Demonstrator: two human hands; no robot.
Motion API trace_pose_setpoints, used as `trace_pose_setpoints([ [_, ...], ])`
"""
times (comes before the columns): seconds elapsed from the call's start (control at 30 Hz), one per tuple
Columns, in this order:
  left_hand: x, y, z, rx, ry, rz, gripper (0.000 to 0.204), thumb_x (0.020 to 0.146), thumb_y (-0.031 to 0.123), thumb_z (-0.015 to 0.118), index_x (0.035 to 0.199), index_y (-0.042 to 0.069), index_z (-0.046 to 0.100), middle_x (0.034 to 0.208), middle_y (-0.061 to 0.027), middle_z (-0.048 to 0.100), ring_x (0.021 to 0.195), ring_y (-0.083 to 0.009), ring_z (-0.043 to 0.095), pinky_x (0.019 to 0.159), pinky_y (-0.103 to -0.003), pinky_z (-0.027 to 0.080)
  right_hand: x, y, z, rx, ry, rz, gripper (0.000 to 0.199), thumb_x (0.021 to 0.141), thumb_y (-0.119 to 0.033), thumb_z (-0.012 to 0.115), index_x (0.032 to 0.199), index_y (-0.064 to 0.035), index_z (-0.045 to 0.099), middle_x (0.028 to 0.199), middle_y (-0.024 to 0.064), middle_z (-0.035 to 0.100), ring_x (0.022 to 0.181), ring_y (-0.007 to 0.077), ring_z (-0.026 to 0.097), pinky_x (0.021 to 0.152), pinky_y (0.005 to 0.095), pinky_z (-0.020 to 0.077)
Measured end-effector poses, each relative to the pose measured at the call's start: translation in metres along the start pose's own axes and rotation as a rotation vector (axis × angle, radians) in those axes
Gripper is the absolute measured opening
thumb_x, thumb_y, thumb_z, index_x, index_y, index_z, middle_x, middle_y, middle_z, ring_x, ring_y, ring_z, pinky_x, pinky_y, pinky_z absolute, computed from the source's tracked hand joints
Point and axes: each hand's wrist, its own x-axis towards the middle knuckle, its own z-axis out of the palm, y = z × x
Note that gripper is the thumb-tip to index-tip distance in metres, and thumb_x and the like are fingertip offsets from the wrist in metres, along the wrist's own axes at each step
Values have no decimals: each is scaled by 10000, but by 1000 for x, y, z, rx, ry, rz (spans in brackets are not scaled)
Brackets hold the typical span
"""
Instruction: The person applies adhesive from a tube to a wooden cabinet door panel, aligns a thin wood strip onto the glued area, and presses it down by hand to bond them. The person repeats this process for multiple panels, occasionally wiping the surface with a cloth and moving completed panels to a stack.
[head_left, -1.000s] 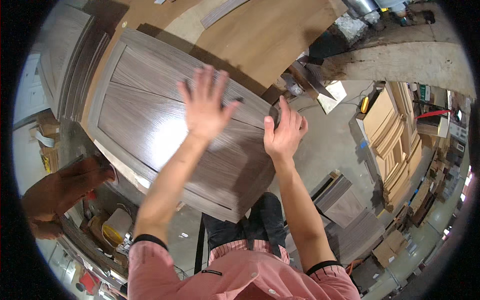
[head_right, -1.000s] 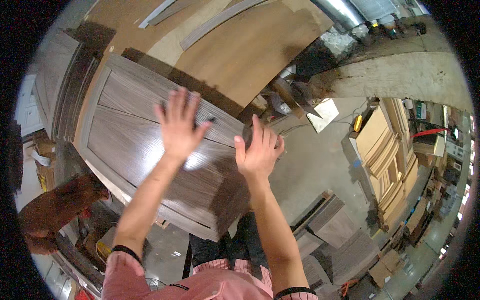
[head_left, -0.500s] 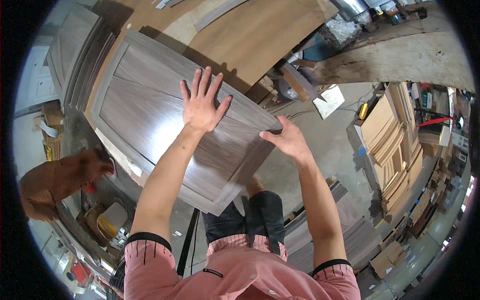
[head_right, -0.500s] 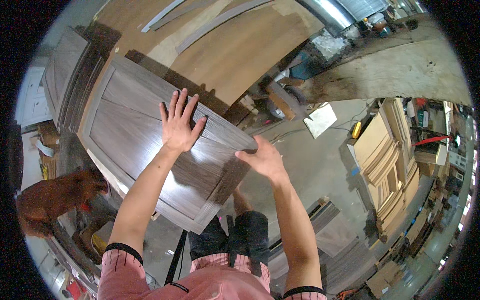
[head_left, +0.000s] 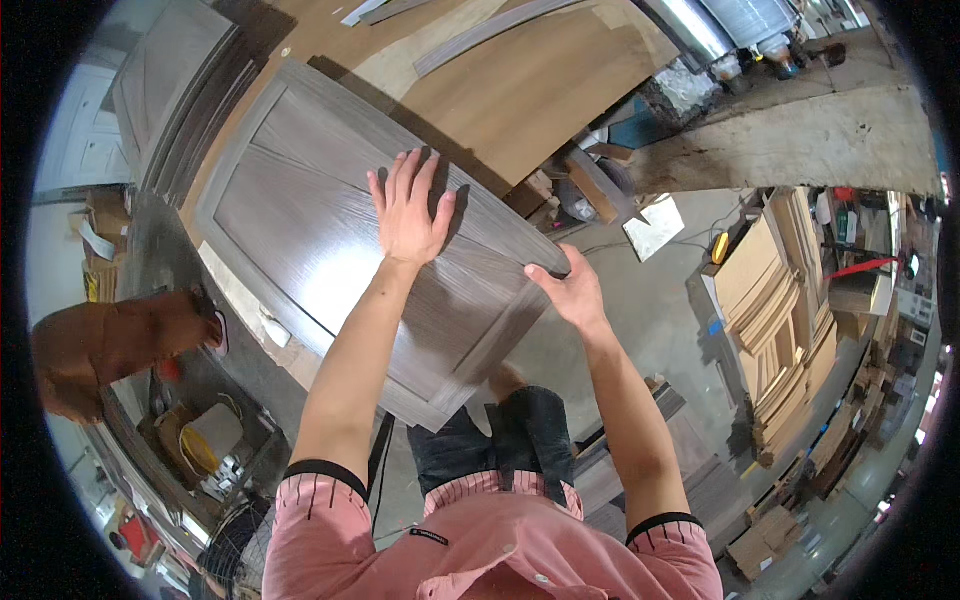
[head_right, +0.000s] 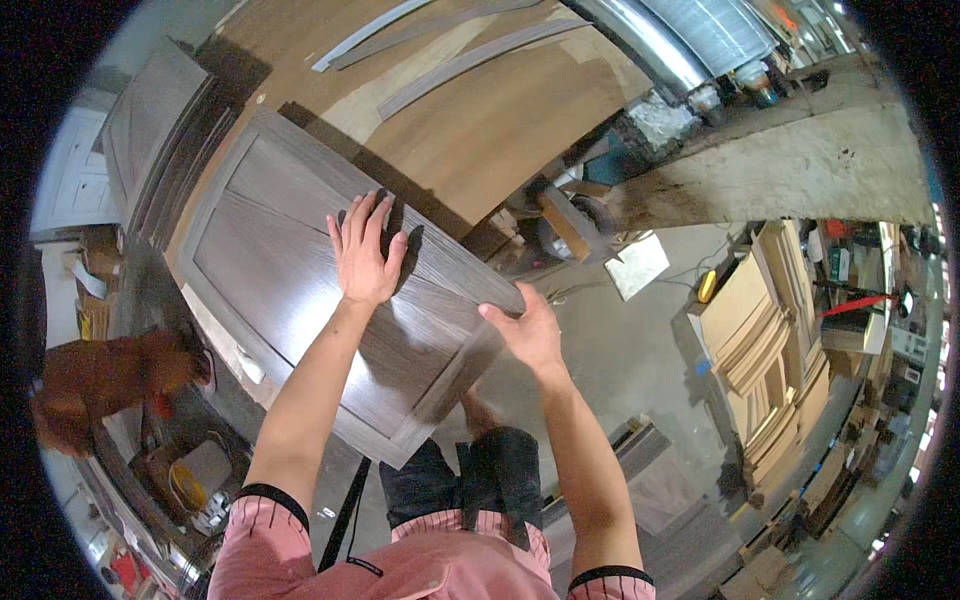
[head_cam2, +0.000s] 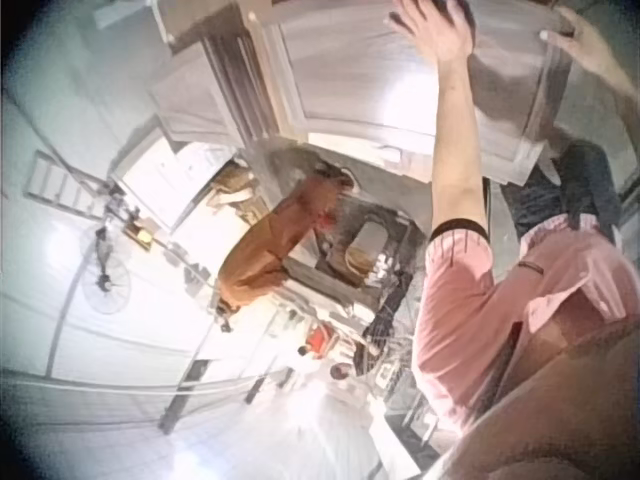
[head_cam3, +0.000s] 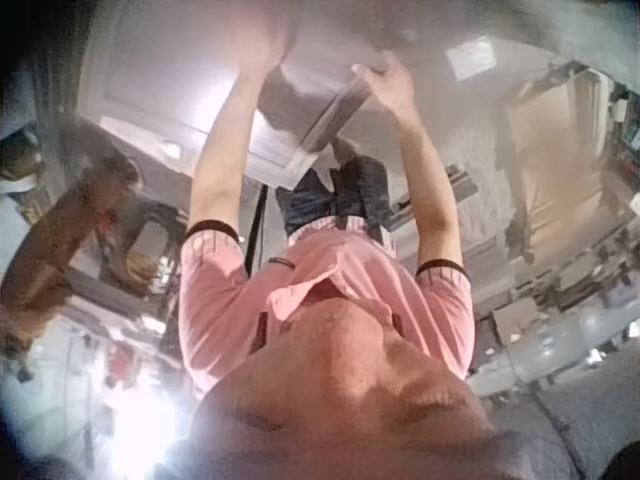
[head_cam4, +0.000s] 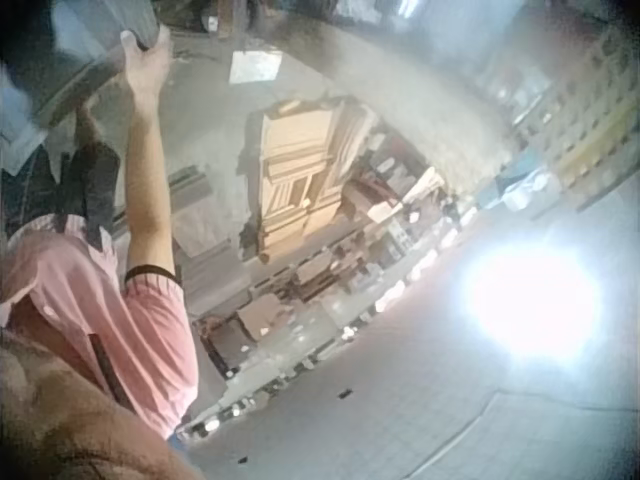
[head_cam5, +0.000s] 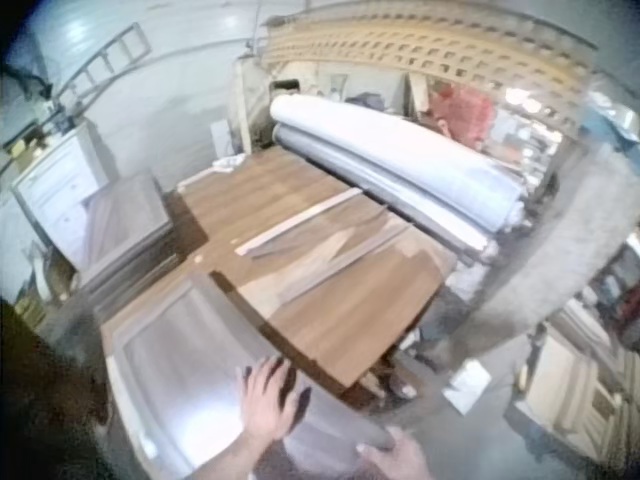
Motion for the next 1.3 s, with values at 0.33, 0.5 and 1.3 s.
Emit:
trace_pose_setpoints([
  [0.33, -60, -89, -48, 152, -56, -214, 652, 938, 435, 591, 1501, 154, 420, 1599, -160, 303, 1498, -369, 245, 1225, -615, 92, 24, 36, -28, 211, 7, 70, 588, 881, -354, 764, 1292, 41, 624, 1132, 165, 710, 1052, 258, 648, 925, 349, 489],
  [0.5, -58, -90, -59, 94, -36, -254, 618, 900, 373, 630, 1465, 177, 473, 1585, -137, 324, 1479, -340, 288, 1224, -608, 138, 129, -86, -1, 231, 192, -251, 414, 952, -331, 651, 1205, -5, 680, 1122, 155, 707, 1033, 280, 641, 928, 378, 468],
  [1.3, -56, -96, -62, 70, -71, -294, 612, 877, 350, 638, 1446, 168, 505, 1557, -162, 380, 1438, -364, 354, 1193, -648, 189, 111, -136, 35, 1289, -206, -92, 546, 914, -128, 678, 1428, -94, 497, 1228, 58, 620, 1055, 213, 632, 873, 353, 545],
])
